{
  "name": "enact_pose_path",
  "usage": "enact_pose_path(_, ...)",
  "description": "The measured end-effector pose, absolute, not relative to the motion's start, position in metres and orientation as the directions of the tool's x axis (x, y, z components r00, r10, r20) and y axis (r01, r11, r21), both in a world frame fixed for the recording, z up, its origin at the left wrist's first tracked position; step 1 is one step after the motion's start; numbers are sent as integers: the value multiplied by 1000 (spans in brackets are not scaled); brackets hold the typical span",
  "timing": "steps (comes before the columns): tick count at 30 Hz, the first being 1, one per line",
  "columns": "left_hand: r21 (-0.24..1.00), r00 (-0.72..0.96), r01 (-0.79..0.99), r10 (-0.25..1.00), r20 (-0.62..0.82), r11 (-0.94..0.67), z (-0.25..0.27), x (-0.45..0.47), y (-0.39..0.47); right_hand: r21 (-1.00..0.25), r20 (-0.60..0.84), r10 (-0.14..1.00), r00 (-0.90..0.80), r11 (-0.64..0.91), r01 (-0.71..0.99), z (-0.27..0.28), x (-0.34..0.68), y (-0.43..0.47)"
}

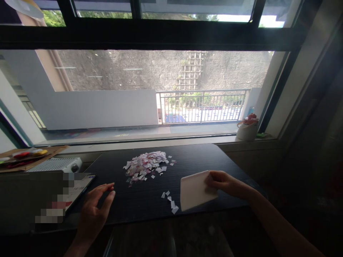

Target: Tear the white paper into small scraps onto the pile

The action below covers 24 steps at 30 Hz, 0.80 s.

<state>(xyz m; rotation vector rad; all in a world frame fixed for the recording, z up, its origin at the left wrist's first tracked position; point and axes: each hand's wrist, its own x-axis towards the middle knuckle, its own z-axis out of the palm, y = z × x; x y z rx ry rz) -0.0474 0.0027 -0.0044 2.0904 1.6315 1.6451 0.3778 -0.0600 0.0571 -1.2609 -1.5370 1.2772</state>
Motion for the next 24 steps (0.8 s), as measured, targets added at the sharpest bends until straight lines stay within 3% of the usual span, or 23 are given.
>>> enact_pose_path(6,534,-83,705,692,717,-468,-2,-45,2,-975,64,977,-205,105,194,58,340,-31)
enact_pose_path(24,534,-82,703,693,717,-470,-2,-46,1,-972,-149,910,-386,-63,228,55,343,-1)
